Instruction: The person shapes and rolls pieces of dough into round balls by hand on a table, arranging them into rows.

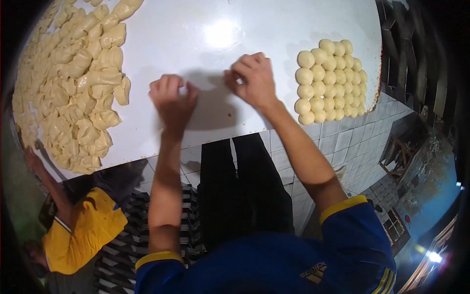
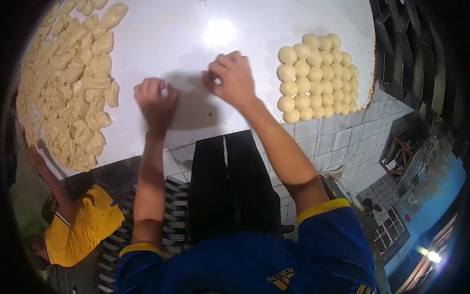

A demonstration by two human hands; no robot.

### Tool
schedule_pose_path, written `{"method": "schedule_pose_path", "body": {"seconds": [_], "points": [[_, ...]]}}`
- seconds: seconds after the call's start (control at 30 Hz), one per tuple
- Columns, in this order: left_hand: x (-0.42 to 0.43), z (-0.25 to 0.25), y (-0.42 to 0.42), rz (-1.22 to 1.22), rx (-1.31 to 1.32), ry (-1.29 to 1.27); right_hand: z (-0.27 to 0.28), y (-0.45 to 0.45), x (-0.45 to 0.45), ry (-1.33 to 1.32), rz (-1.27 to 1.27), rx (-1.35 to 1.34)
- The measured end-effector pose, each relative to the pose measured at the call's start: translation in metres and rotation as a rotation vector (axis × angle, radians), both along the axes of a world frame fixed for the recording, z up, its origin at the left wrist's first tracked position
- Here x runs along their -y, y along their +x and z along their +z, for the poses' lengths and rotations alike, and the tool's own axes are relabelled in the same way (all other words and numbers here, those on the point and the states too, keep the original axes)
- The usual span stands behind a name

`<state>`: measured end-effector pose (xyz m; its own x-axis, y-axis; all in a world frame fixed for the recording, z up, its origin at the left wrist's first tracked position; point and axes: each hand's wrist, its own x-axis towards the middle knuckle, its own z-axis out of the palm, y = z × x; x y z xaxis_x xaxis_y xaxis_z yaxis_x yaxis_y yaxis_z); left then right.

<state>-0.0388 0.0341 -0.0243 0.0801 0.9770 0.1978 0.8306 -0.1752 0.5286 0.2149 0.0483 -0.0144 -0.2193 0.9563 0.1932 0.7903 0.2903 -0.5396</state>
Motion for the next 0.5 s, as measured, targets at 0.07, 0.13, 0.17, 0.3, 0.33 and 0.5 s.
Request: {"method": "schedule_pose_path", "body": {"seconds": [0.07, 0.13, 0.17, 0.3, 0.33, 0.5], "points": [[0.011, 0.002, 0.025, -0.015, 0.080, -0.103, -0.001, -0.019, 0.015, -0.009, 0.036, -0.050], [0.046, -0.001, 0.026, -0.041, 0.044, -0.030, 0.005, -0.014, 0.050, -0.051, 0.077, -0.087], [0.059, -0.004, 0.027, -0.068, 0.012, 0.048, 0.004, -0.002, 0.059, -0.036, 0.096, -0.110], [0.048, -0.010, -0.033, 0.036, -0.133, 0.006, 0.002, 0.056, 0.028, -0.014, 0.059, 0.064], [0.033, -0.005, -0.029, 0.032, -0.133, 0.001, -0.001, 0.052, 0.010, 0.031, 0.016, 0.052], [-0.015, 0.014, 0.031, -0.023, 0.047, -0.018, 0.001, -0.007, 0.001, -0.030, -0.026, -0.131]]}}
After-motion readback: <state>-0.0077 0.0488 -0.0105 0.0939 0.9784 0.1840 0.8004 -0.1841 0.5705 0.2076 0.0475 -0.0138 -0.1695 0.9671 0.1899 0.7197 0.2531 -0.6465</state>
